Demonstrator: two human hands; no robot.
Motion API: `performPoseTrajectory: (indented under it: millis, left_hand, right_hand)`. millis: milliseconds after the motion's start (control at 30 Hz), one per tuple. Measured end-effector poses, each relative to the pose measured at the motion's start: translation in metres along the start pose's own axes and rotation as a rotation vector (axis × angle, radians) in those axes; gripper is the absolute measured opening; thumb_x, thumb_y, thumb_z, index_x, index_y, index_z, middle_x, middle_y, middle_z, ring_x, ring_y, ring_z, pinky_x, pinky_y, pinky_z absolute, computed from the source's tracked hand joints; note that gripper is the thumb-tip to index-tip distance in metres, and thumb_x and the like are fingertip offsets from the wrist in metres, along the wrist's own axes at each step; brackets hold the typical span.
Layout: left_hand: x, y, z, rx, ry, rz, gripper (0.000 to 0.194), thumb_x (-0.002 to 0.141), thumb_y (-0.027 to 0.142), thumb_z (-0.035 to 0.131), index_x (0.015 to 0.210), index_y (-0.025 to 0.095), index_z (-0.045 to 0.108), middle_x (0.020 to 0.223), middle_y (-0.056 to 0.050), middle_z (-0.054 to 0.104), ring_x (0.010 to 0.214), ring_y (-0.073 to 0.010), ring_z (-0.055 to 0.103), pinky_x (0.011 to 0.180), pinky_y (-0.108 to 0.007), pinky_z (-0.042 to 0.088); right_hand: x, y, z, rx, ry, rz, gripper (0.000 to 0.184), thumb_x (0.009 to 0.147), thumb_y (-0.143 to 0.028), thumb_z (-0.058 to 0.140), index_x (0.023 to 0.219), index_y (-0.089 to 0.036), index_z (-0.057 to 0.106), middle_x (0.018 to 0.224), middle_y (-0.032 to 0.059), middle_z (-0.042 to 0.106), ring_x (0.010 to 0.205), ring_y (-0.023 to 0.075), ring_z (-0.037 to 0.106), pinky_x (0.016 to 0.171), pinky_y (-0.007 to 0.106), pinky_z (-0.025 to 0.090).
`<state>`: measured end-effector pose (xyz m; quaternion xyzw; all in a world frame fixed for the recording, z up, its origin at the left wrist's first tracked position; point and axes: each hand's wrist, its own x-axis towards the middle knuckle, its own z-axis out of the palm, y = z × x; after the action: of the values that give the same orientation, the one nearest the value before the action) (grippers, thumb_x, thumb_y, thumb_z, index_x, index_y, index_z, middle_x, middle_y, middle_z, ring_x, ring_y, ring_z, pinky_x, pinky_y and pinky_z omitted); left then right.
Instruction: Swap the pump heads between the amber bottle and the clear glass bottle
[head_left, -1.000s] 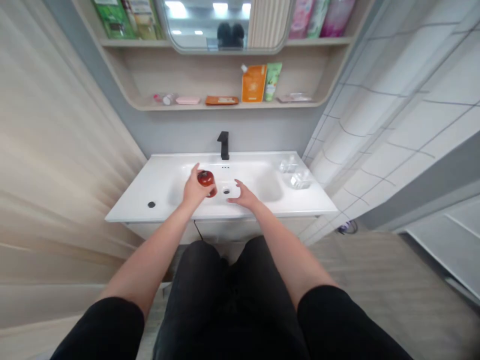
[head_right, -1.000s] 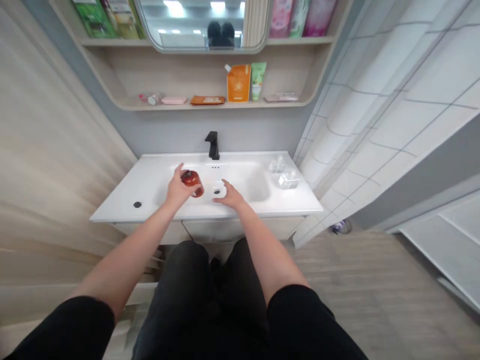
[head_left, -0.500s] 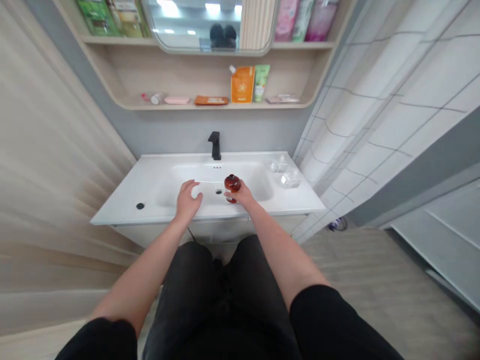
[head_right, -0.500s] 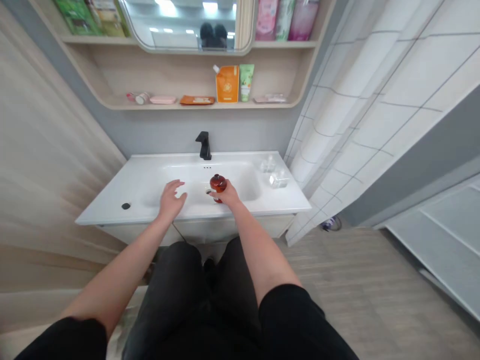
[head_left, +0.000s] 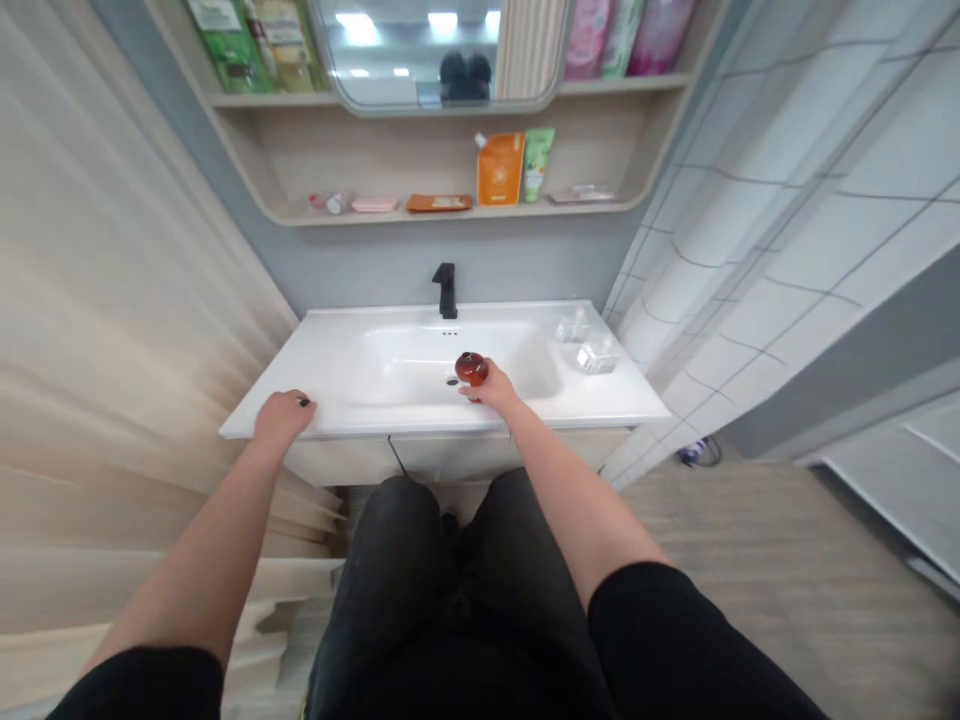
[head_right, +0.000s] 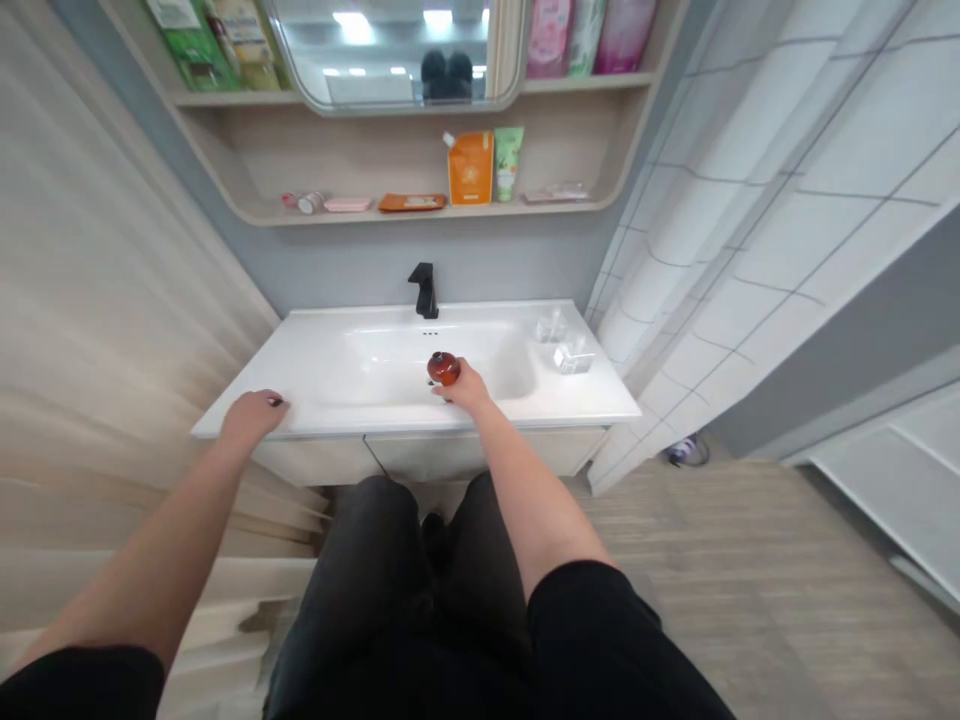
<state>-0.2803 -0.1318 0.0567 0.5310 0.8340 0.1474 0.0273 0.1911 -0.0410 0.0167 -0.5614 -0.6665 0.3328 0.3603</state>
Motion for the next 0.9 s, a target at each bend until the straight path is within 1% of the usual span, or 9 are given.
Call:
performPoseTrajectory:
  millis: [67,167,333,400,467,533,633,733,900]
  left_hand:
    - [0.001,0.011,0.002,-0.018,0.019,0.048,0.021,0.078,0.040,0.070,0.087,0.021,0.076,0.102,-0.021,0.082,0.118,-0.0480,0.076,0.110,-0.058,0.058]
    - [-0.009,0.051,0.009,-0.236,0.066,0.165,0.027,0.084,0.047,0.070,0.089,0.022,0.078,0.106,-0.018,0.084,0.112,-0.0418,0.079,0.106,-0.053,0.060]
    - [-0.035,0.169,0.049,-0.817,-0.144,0.303,0.044,0.088,0.062,0.073,0.100,0.020,0.080,0.091,-0.009,0.082,0.078,-0.0247,0.076,0.076,-0.036,0.062]
    - [-0.039,0.211,0.070,-0.940,-0.176,0.325,0.040,0.088,0.058,0.077,0.102,0.020,0.080,0.090,-0.007,0.081,0.075,-0.0217,0.075,0.074,-0.033,0.061]
    - [-0.040,0.239,0.089,-1.032,-0.226,0.308,0.036,0.089,0.053,0.077,0.103,0.020,0.079,0.090,-0.007,0.081,0.073,-0.0201,0.074,0.075,-0.033,0.061]
    - [-0.040,0.252,0.103,-1.079,-0.258,0.280,0.032,0.093,0.051,0.075,0.101,0.020,0.078,0.086,-0.006,0.079,0.071,-0.0194,0.073,0.075,-0.033,0.060]
    - [-0.039,0.253,0.115,-1.067,-0.249,0.271,0.030,0.093,0.051,0.076,0.095,0.021,0.075,0.079,-0.004,0.075,0.068,-0.0184,0.069,0.072,-0.032,0.057]
    - [-0.038,0.248,0.119,-1.053,-0.237,0.282,0.030,0.089,0.050,0.081,0.093,0.022,0.071,0.075,-0.001,0.073,0.063,-0.0167,0.064,0.066,-0.030,0.051]
    - [-0.038,0.248,0.115,-0.962,-0.222,0.228,0.030,0.093,0.053,0.076,0.091,0.023,0.070,0.067,0.001,0.068,0.058,-0.0179,0.058,0.060,-0.031,0.043]
  right_hand:
    - [-0.001,0.000,0.000,-0.012,0.004,-0.009,0.066,0.071,-0.039,0.102,0.123,-0.028,0.064,0.124,0.0052,0.083,0.111,0.0291,0.081,0.103,0.047,0.066]
    - [0.001,0.000,0.002,-0.073,-0.012,-0.033,0.067,0.071,-0.039,0.102,0.124,-0.029,0.063,0.125,0.0057,0.083,0.112,0.0296,0.081,0.102,0.046,0.065]
    - [0.002,0.001,0.008,-0.273,-0.040,-0.110,0.074,0.070,-0.031,0.102,0.132,-0.027,0.063,0.134,0.0088,0.079,0.123,0.0313,0.077,0.105,0.045,0.061]
    - [0.000,-0.001,0.008,-0.360,-0.036,-0.120,0.079,0.071,-0.029,0.100,0.139,-0.025,0.061,0.137,0.0108,0.076,0.127,0.0319,0.074,0.108,0.045,0.059]
    - [-0.002,-0.004,0.008,-0.427,-0.037,-0.119,0.082,0.073,-0.030,0.098,0.146,-0.025,0.059,0.140,0.0120,0.074,0.129,0.0320,0.072,0.110,0.045,0.058]
    - [-0.004,-0.007,0.007,-0.475,-0.046,-0.106,0.084,0.076,-0.032,0.097,0.149,-0.025,0.057,0.142,0.0130,0.072,0.129,0.0325,0.071,0.109,0.045,0.058]
    - [-0.006,-0.012,0.008,-0.533,-0.064,-0.094,0.083,0.079,-0.035,0.096,0.151,-0.026,0.056,0.143,0.0137,0.070,0.129,0.0350,0.069,0.108,0.048,0.058]
    - [-0.007,-0.014,0.011,-0.565,-0.061,-0.102,0.081,0.081,-0.037,0.096,0.151,-0.028,0.056,0.143,0.0138,0.069,0.131,0.0373,0.067,0.107,0.050,0.058]
    - [-0.012,-0.018,0.013,-0.633,-0.025,-0.113,0.080,0.084,-0.038,0.095,0.152,-0.028,0.056,0.144,0.0168,0.068,0.133,0.0405,0.063,0.110,0.054,0.055]
